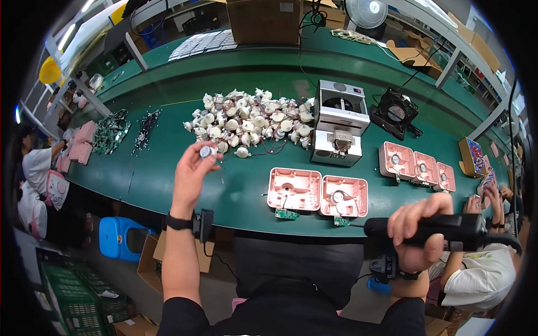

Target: Assembling electronic components by screwing components into plastic cases.

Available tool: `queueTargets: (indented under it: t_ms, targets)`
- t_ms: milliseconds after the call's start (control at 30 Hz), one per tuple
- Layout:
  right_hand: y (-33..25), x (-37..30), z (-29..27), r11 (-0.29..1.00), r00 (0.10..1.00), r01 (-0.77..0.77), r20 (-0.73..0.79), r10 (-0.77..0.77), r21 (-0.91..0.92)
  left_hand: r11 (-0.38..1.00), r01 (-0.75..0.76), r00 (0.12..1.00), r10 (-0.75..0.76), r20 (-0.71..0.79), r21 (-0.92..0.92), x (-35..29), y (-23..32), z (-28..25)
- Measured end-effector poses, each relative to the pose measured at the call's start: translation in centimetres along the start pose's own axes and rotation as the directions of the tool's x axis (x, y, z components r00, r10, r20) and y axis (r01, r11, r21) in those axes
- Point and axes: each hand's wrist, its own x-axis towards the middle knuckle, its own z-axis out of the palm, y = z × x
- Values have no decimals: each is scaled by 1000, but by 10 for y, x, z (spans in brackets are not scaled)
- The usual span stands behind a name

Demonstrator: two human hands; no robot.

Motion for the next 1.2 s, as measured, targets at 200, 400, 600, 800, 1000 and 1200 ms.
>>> queueTargets:
  t_ms: [200, 400, 600, 800, 1000, 1200]
  targets:
    - [24, 10, 17, 948, 937, -316, 168, 307, 25, 997, 13, 984, 0, 176, -71, -43, 42, 53]
    - [43, 26, 29, 893, 822, -299, 385, 420, -336, 981, -141, 947, 172, 270, -130, -68, 68, 106]
    - [34, 24, 36, 787, 683, -490, 397, 614, -374, 953, -302, 901, 287, 325, -3, -74, 78, 122]
    - [34, 21, 22, 819, 699, -393, 443, 561, -418, 955, -259, 893, 180, 412, 143, -74, 71, 114]
    - [25, 26, 13, 747, 687, -455, 343, 641, -484, 857, -454, 721, 194, 665, 242, -79, 56, 103]
    - [25, 21, 7, 761, 664, -398, 412, 624, -512, 934, -340, 535, 96, 840, 109, -85, 51, 98]
